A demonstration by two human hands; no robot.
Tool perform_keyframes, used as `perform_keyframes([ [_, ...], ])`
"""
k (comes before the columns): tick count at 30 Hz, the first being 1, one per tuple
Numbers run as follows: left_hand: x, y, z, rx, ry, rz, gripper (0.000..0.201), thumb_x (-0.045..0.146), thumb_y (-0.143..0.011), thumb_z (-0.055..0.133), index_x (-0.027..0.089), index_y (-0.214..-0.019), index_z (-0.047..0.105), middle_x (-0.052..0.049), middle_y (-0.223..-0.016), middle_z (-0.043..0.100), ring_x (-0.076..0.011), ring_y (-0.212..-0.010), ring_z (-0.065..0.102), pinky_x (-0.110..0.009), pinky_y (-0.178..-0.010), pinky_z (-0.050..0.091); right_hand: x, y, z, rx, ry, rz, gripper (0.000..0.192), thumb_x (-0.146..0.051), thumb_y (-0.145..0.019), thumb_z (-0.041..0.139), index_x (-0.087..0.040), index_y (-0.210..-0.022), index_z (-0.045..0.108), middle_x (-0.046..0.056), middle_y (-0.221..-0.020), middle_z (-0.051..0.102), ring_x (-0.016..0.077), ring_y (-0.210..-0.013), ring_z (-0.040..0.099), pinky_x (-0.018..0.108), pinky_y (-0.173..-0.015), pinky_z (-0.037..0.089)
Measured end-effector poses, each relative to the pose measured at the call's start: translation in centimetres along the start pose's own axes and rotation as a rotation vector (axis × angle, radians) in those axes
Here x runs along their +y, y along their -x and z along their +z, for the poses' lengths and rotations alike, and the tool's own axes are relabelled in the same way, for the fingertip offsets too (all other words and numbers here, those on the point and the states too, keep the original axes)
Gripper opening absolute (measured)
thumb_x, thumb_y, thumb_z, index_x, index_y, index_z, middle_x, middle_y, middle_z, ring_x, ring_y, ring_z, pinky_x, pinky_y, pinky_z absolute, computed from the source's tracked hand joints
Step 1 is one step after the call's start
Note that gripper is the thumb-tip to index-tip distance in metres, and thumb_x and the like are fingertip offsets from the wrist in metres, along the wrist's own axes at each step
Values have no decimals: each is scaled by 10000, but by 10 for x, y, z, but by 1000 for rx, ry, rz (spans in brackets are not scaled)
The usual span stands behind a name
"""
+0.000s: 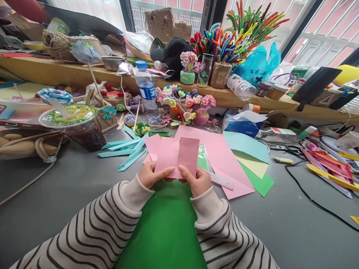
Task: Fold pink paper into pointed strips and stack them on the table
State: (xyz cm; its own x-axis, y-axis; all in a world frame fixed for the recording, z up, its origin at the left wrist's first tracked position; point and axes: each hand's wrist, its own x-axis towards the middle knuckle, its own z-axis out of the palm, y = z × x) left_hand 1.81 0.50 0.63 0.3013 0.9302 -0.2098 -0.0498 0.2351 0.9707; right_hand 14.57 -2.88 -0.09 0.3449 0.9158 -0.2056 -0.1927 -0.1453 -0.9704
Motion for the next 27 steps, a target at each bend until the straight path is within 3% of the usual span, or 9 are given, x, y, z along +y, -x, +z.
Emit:
perform_keyframes([
  [8,-2,2,0,21,-177,21,249,339,-538,645,96,-542,588,-53,-520,624,-140,-479,571,-221,-463,454,-2,-2,-4,-38,56,23,234,-334,-492,688,-116,-491,603,-14,-377,551,82,-337,477,196,-357,371],
  [17,-9,2,2,128,-440,241,281,374,-601,578,117,-490,548,-29,-484,569,-129,-473,518,-206,-419,381,0,-2,-1,17,112,11,254,-359,-509,675,-117,-529,603,-32,-348,511,82,-343,462,212,-394,375],
  [23,-11,1,0,127,-441,263,294,387,-605,564,124,-476,542,-11,-472,540,-120,-464,500,-210,-423,364,-1,-3,-3,-20,99,31,253,-362,-514,672,-119,-522,601,-29,-357,519,82,-350,460,215,-402,370],
  [27,-10,1,0,65,-329,184,296,395,-596,578,113,-509,565,-22,-488,568,-136,-484,530,-220,-442,395,0,-4,-4,-45,54,43,243,-349,-501,681,-122,-562,621,-13,-423,571,93,-382,498,222,-423,407],
])
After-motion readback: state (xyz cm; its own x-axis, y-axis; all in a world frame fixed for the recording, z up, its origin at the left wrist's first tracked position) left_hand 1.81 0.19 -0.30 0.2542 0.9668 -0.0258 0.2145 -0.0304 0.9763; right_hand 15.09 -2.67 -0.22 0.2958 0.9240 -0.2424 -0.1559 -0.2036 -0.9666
